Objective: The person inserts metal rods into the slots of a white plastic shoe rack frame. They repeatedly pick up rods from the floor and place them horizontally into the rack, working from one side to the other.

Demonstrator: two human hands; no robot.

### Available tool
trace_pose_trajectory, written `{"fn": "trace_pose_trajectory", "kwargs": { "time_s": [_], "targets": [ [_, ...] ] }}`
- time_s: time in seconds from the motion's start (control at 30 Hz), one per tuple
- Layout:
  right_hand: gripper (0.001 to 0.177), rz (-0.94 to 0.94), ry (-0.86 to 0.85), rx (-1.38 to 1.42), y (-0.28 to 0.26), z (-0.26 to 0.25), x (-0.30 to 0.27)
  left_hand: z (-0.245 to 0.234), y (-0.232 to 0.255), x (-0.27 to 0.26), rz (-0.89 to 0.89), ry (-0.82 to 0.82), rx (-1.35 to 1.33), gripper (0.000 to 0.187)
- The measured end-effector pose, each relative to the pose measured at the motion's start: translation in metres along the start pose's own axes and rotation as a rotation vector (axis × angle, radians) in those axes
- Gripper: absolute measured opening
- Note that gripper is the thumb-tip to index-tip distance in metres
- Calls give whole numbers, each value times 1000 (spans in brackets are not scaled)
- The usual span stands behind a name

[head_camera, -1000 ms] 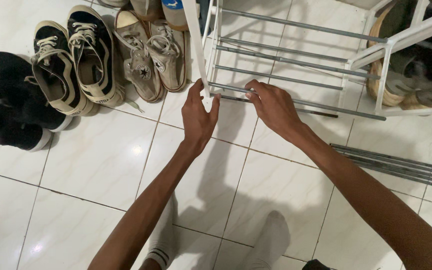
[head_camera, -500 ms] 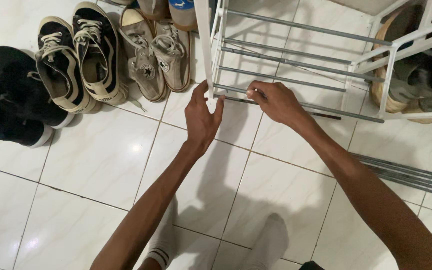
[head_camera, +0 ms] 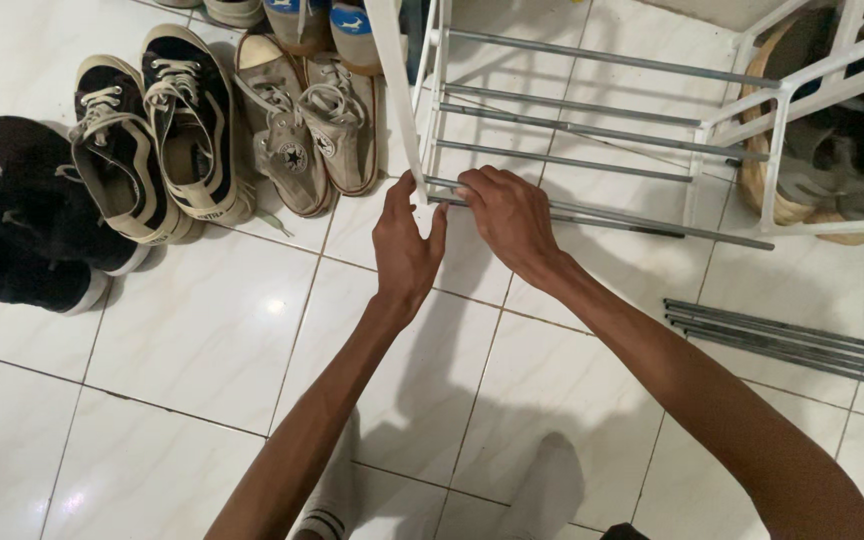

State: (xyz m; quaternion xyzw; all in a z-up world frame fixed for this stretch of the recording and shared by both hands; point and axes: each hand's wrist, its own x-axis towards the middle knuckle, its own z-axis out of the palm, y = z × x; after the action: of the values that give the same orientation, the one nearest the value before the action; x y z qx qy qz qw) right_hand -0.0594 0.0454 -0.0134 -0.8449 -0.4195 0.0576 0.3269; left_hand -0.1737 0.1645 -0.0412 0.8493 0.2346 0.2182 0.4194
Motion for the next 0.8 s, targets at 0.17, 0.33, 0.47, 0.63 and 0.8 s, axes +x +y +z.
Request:
{"fn": "trace_pose_trajectory", "kwargs": {
  "time_s": [0.17, 0.33, 0.47, 0.63, 0.8],
  "targets": [
    [19, 98, -112, 66, 1, -6, 8, 0, -3, -1, 54, 25, 5, 54],
    [26, 345, -409, 105, 22, -3, 24, -3, -1, 1, 94, 8, 39, 53],
    [26, 238, -468, 256, 42, 6, 39, -7, 0, 0, 20, -61, 43, 54],
    [25, 273, -458, 208, 38, 5, 40, -2, 1, -3, 60, 1, 1, 53],
    [23, 381, -463, 104, 20, -10, 36, 5, 4, -16, -20, 21, 25, 48]
  ]
}}
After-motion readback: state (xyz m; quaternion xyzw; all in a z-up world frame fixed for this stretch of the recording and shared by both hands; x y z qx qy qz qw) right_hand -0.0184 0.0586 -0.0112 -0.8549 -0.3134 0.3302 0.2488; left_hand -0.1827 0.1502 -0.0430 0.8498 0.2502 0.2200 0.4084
